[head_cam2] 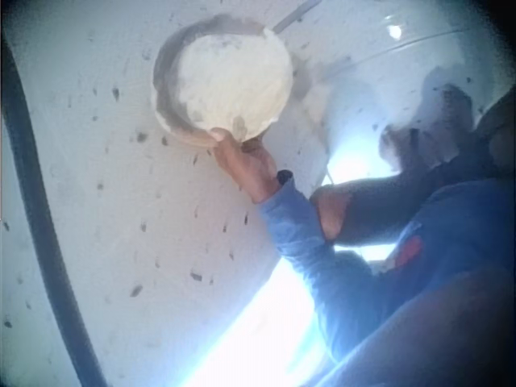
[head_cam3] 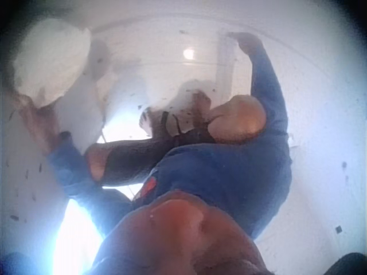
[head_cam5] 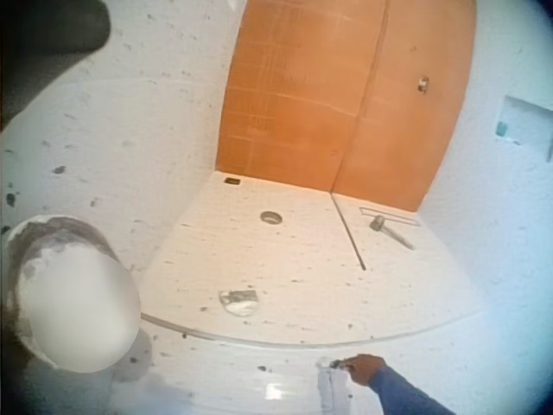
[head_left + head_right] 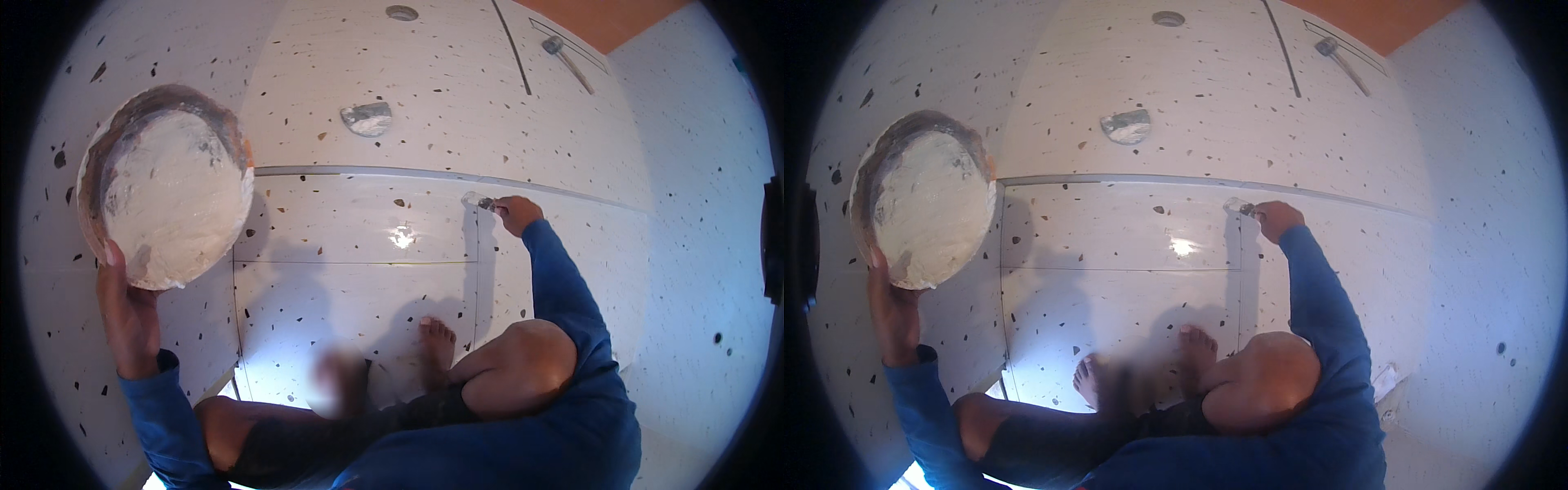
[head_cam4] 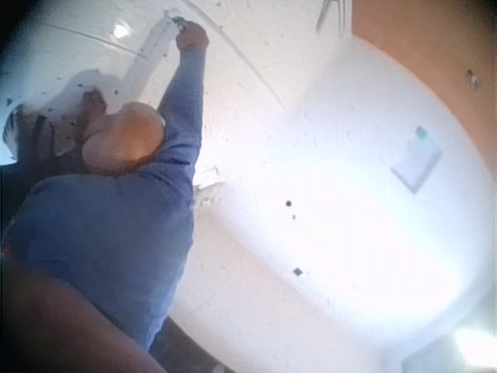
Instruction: The person sits on the floor and uses a small trowel to apply grout from a bowl into the gaps between white terrazzo tiles. They repeatedly scoop grout and spread it along the seams, smoothing the surface. Another person is briefly visible working nearby.
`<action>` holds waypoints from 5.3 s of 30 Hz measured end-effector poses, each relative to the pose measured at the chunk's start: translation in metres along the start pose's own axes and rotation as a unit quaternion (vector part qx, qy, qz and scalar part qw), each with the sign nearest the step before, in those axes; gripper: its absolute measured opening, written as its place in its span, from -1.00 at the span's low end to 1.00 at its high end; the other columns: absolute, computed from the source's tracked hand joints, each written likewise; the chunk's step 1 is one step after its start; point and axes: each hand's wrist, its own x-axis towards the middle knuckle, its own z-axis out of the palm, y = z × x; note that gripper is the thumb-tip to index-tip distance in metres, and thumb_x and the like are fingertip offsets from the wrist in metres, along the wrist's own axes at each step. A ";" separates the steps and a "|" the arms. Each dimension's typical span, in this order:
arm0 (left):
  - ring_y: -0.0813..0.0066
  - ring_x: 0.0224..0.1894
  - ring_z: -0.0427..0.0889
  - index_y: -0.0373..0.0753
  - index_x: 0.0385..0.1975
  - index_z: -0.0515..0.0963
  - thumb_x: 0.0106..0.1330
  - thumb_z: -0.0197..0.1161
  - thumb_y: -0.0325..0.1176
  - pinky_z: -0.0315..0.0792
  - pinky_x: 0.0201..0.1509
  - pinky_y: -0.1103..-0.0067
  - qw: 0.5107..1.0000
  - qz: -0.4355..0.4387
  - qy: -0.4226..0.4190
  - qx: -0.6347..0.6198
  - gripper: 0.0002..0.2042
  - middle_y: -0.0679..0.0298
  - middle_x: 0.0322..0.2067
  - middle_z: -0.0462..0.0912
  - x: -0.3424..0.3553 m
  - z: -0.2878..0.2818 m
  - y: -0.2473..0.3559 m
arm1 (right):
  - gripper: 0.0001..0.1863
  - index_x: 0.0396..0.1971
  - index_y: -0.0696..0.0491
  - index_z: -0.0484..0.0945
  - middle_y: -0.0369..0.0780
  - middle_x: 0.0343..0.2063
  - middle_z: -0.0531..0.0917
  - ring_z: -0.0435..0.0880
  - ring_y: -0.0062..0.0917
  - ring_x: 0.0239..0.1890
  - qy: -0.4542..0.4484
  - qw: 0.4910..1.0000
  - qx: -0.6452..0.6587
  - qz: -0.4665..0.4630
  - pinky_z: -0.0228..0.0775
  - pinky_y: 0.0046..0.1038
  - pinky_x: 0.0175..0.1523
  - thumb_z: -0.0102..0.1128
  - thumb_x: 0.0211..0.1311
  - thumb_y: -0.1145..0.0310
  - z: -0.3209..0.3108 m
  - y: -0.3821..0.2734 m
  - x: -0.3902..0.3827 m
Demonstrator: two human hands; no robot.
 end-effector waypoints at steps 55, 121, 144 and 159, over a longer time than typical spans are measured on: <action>0.31 0.11 0.56 -0.42 0.29 0.15 0.41 0.04 0.06 0.58 0.02 0.45 0.998 -0.001 -0.046 0.036 -0.32 0.02 0.18 0.41 0.002 0.005 -0.003 | -0.71 -0.04 -0.02 0.52 -0.11 -0.25 0.61 0.65 -0.18 -0.19 0.151 0.984 0.041 -0.084 0.53 -0.19 -0.15 0.11 0.24 0.32 0.055 -0.111 -0.004; 0.24 -0.06 0.64 -0.46 0.19 0.30 0.30 0.14 0.14 0.61 -0.10 0.37 0.954 -0.123 -0.199 0.186 -0.26 -0.04 -0.06 0.57 -0.002 0.039 -0.024 | -0.71 -0.03 0.18 0.59 -0.19 -0.22 0.69 0.60 -0.62 -0.23 -0.226 0.787 0.405 -0.408 0.42 -0.57 -0.07 0.19 0.29 0.40 -0.119 -0.264 -0.083; 0.32 -0.14 0.67 -0.39 0.14 0.40 0.26 0.16 0.19 0.63 -0.23 0.43 0.956 -0.120 -0.098 0.248 -0.29 0.03 -0.14 0.62 -0.006 0.019 -0.001 | -0.67 0.01 0.16 0.57 -0.22 -0.39 0.68 0.52 -0.72 -0.53 -0.283 0.789 0.473 -0.271 0.39 -0.63 -0.44 0.15 0.32 0.33 -0.125 -0.199 -0.074; 0.41 -0.31 0.67 -0.47 0.00 0.49 0.14 0.22 0.30 0.55 -0.35 0.60 0.990 -0.004 -0.006 0.142 -0.20 0.03 -0.27 0.64 -0.002 0.005 0.032 | -0.52 0.12 0.00 0.47 -0.19 -0.43 0.64 0.59 -0.51 -0.56 -0.142 0.903 0.404 -0.037 0.47 -0.43 -0.45 0.23 0.21 0.18 0.032 -0.228 0.014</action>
